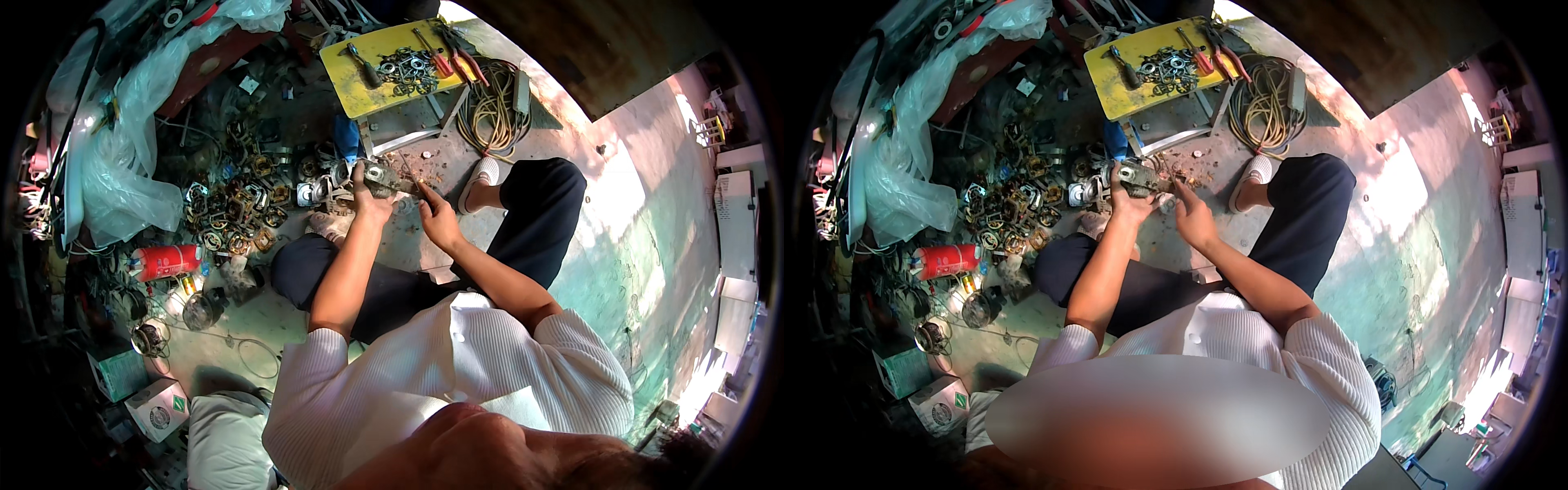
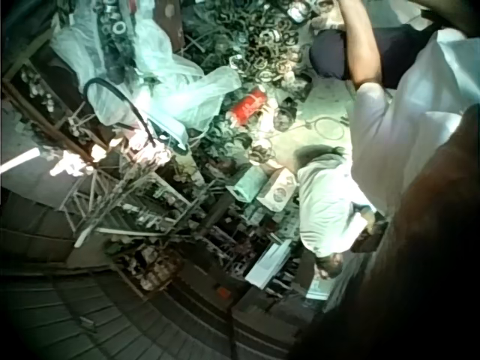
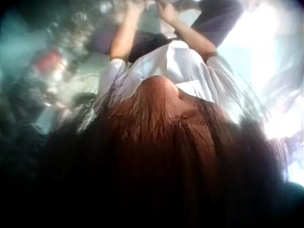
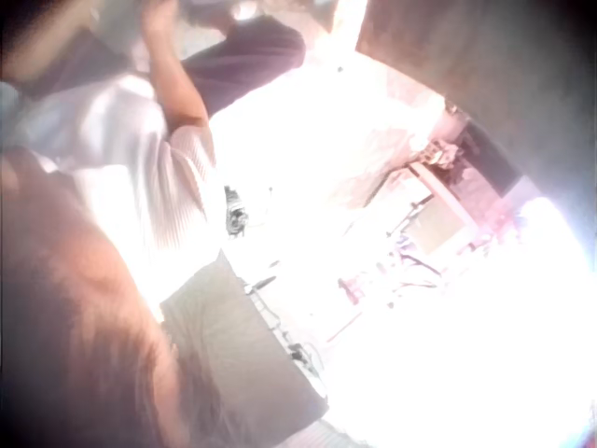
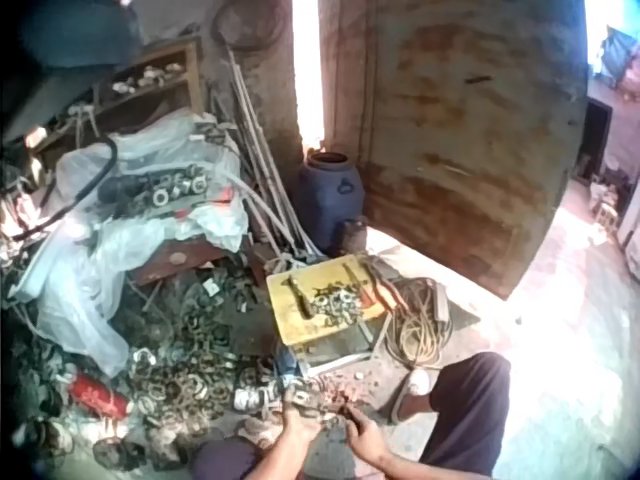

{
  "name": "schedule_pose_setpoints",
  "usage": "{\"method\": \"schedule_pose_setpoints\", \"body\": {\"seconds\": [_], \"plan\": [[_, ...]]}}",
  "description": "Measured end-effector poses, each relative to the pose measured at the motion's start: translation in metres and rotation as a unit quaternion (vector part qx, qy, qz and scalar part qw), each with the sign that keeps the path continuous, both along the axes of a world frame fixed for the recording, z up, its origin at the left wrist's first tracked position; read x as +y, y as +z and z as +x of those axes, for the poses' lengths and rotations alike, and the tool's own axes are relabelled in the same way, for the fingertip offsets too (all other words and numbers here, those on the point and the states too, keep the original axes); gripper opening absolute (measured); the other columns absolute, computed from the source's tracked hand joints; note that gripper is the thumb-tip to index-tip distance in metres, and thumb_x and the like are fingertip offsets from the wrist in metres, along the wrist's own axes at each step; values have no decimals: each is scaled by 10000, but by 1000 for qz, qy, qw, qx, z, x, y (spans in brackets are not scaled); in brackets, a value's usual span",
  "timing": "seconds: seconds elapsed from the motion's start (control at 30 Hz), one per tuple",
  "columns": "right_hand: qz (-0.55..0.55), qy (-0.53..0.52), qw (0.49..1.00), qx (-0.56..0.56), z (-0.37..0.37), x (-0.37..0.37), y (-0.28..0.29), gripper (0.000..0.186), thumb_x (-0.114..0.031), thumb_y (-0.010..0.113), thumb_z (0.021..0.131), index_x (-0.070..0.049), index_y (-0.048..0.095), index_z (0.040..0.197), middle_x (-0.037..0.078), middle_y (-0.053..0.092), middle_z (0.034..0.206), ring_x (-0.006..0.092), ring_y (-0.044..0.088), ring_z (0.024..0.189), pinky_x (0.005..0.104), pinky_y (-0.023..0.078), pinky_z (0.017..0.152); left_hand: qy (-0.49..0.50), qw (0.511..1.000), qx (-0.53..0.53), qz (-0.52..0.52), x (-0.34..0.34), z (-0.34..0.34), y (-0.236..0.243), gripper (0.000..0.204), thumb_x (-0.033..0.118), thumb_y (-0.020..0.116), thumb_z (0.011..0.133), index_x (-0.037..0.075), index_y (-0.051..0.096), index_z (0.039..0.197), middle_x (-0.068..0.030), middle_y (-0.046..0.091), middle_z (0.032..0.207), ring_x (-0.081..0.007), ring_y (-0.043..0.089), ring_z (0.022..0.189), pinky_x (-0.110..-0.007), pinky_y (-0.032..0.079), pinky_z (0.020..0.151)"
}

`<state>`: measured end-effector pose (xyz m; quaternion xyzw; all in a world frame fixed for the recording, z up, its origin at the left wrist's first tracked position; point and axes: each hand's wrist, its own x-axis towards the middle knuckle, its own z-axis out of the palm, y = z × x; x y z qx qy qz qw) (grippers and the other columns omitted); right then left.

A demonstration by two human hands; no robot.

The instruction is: The person uses a screwdriver to remove screws from a small electric motor assembly and then uses a thin metal tool to scrape and clean the internal components while holding the motor by hand.

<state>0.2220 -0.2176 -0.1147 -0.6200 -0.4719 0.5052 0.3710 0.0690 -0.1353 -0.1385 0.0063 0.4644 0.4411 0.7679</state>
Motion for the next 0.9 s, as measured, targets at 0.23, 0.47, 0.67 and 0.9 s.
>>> {"method": "schedule_pose_setpoints", "body": {"seconds": [0.23,0.47,0.67,0.9], "plan": [[-38,13,996,81,26,5,68,418,-134,506,983,-73,486,1396,66,527,1108,128,489,970,254,387,810,-62,996,-60,16,-3,-3,5,665,732,533,758,190,659,1122,-38,654,1133,-264,523,1135,-487,303,997],[-24,140,988,66,56,-11,71,415,-203,527,1007,-122,490,1412,-81,371,690,40,334,584,203,328,527,-63,994,-89,29,-8,-2,17,652,712,548,773,198,636,1166,-47,598,1246,-290,462,1215,-531,167,1087],[-69,131,987,64,53,-12,79,422,-199,529,1005,-108,485,1415,-80,351,689,44,320,591,210,329,532,-65,994,-83,25,-7,-5,10,642,715,550,770,212,638,1161,-36,604,1214,-274,477,1177,-498,214,1057],[-30,163,984,61,62,-10,72,422,-192,516,1010,-95,477,1419,-80,349,686,45,315,581,206,327,525,-70,995,-73,4,-7,-3,9,603,717,567,753,239,647,1112,-9,614,1173,-250,490,1133,-453,250,1003]]}}
